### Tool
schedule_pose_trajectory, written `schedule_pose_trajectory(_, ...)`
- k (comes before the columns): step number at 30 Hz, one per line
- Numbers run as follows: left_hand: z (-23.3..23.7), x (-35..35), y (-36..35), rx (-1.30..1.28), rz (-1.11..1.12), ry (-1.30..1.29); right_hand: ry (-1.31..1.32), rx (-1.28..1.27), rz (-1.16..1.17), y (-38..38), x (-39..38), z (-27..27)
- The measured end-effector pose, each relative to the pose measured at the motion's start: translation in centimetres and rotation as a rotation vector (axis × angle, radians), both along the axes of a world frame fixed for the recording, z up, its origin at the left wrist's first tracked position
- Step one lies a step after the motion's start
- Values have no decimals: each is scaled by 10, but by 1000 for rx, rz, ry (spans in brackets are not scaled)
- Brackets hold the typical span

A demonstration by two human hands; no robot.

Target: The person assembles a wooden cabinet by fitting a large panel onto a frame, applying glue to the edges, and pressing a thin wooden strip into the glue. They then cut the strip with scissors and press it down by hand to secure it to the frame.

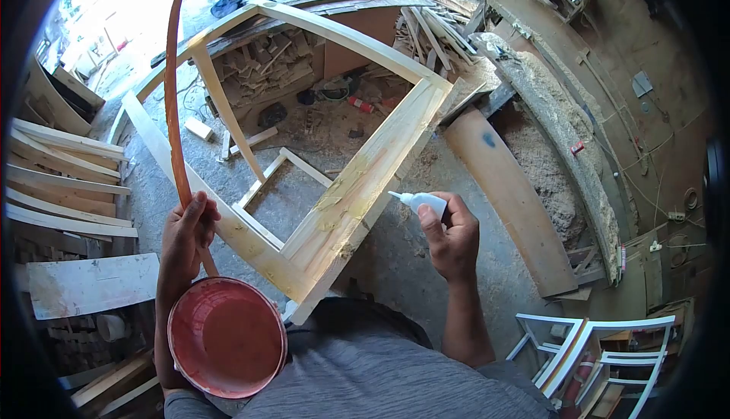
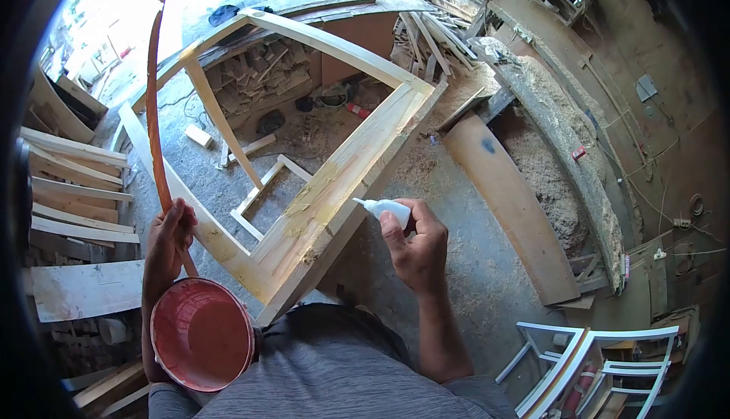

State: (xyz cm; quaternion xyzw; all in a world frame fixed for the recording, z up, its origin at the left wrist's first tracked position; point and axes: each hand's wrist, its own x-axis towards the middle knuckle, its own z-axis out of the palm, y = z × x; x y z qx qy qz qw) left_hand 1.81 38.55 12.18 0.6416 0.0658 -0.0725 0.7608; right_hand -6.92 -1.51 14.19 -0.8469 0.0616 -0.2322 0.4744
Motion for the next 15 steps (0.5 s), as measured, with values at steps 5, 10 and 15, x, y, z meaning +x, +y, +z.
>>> schedule_pose_trajectory(5,-1,-1,0,-7,-8,-11,-1,36,16,1,4,-4)
schedule_pose_trajectory(10,-1,0,2,-11,-17,-17,35,10,33,6,5,0)
schedule_pose_trajectory(15,2,-2,1,-19,-20,-12,7,-16,12,6,3,-1)
